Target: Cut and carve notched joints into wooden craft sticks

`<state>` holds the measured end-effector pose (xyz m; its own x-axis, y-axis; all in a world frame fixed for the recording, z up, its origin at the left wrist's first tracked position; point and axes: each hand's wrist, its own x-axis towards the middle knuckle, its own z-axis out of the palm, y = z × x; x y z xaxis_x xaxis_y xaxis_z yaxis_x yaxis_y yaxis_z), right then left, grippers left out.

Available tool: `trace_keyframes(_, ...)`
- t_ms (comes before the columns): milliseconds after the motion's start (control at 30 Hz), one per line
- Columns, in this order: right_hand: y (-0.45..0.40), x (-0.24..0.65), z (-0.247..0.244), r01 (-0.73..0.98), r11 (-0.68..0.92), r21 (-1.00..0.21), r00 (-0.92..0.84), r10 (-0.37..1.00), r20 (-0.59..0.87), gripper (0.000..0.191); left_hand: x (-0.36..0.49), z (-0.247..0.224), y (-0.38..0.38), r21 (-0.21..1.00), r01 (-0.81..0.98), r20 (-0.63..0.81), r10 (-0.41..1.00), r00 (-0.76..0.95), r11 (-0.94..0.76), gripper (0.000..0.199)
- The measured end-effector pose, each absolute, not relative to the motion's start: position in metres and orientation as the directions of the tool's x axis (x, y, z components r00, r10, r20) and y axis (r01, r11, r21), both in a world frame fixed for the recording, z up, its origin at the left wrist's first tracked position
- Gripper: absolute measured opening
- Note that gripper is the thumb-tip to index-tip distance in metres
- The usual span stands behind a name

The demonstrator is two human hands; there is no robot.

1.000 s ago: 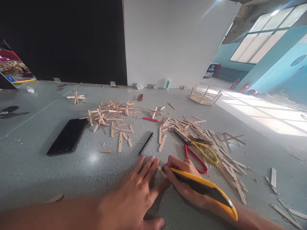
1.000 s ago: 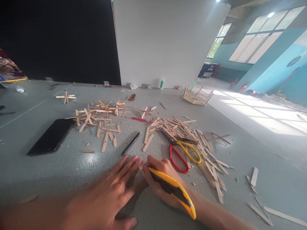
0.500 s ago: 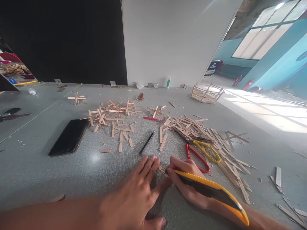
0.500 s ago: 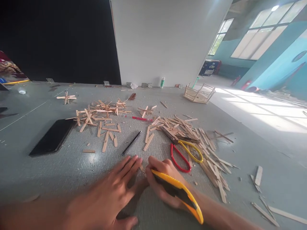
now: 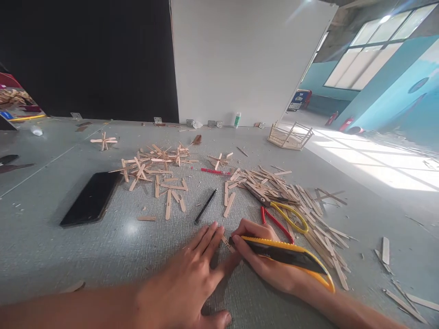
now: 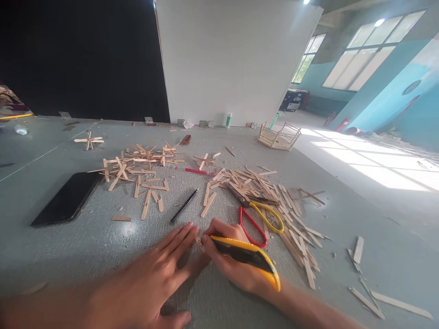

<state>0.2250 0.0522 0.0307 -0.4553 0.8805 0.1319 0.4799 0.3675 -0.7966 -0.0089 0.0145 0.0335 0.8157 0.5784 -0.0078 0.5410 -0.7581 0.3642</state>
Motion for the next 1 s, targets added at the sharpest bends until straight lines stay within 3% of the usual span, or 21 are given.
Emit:
trace_keyframes(267,0.053,0.223,0.033,0.494,0.315,-0.810,-0.424,0.901,0.092,0.034,-0.009,0.035,0.013,0.409,0.557,-0.038,0.596,0.802,-0.723,0.088)
trace_keyframes(767,0.052,0.221,0.034,0.572,0.246,-0.782,-0.384,0.923,0.010,0.034,-0.010,0.033,0.012,0.331,0.571,-0.023,0.598,0.801,-0.751,0.084)
trace_keyframes(1000,0.053,0.215,0.032,0.566,0.352,-0.746,-0.403,0.907,0.123,0.033,-0.011,0.026,0.012,0.271,0.567,0.023,0.595,0.804,-0.777,0.093)
